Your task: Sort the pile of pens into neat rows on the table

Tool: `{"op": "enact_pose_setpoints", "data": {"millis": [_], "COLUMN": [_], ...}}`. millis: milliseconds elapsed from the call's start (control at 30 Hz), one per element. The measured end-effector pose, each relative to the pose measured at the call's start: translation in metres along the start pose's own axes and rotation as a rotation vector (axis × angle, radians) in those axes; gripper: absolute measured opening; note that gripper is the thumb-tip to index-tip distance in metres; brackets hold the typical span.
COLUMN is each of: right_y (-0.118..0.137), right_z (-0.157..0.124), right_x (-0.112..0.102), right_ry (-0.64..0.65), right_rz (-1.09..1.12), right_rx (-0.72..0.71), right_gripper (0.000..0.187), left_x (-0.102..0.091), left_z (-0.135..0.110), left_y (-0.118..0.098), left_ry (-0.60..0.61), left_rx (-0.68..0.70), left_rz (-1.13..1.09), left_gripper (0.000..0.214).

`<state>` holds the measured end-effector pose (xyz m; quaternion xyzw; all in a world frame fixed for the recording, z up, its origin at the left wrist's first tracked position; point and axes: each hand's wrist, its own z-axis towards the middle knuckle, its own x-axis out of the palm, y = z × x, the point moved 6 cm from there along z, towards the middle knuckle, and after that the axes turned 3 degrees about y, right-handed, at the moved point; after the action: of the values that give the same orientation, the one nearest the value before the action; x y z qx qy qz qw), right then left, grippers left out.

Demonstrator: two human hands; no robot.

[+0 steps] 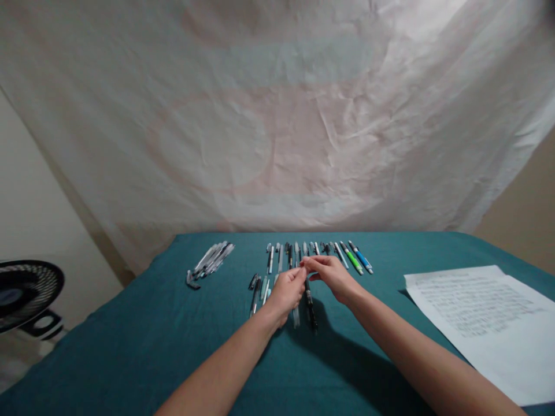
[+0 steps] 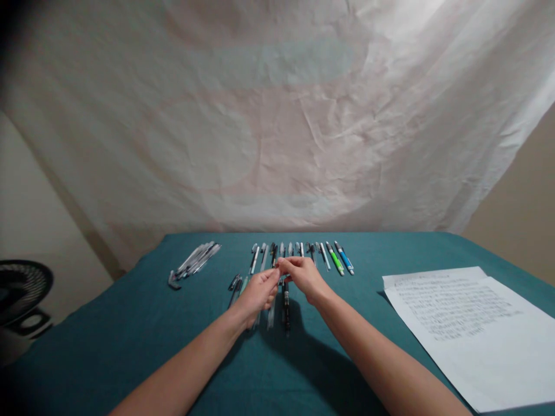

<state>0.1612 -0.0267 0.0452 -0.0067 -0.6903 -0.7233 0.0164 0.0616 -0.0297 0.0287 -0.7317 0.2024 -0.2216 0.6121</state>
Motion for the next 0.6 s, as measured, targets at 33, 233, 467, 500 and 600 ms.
{"op": "enact_pose_setpoints", "data": {"millis": [33,233,467,500,600], "right_y": [0.001,0.003,-0.044,-0.049,-0.054], "right_z": [0.001,0.01,0.027,0.028,0.026], "right_x": [-0.001,-0.027,-0.05,-0.05,-0.046], "right_ry": [0.003,-0.095,-0.126,-0.143,-0.16], "right_rz": [0.008,-0.042,-0.551,-0.624,-0.752], "right_rx": [0.008,-0.037,-0.036,-0.047,-0.079], "right_gripper": [0.039,0.038,0.022,0.02,0.018], "left_x": [0.001,-0.006,-0.018,-0.019,-0.019], "left_z": [-0.001,0.003,0.011,0.011,0.011], "left_y": [-0.001,-0.003,-0.001,0.0,0.0], "left_ry": [-0.002,-0.056,-0.097,-0.103,-0.11], "left_rx": [0.006,0.032,0.09,0.091,0.089], "left_rz": [-0.004,-0.045,-0.239,-0.253,-0.271], "left_gripper": [0.051,0.05,0.04,0.039,0.039]}}
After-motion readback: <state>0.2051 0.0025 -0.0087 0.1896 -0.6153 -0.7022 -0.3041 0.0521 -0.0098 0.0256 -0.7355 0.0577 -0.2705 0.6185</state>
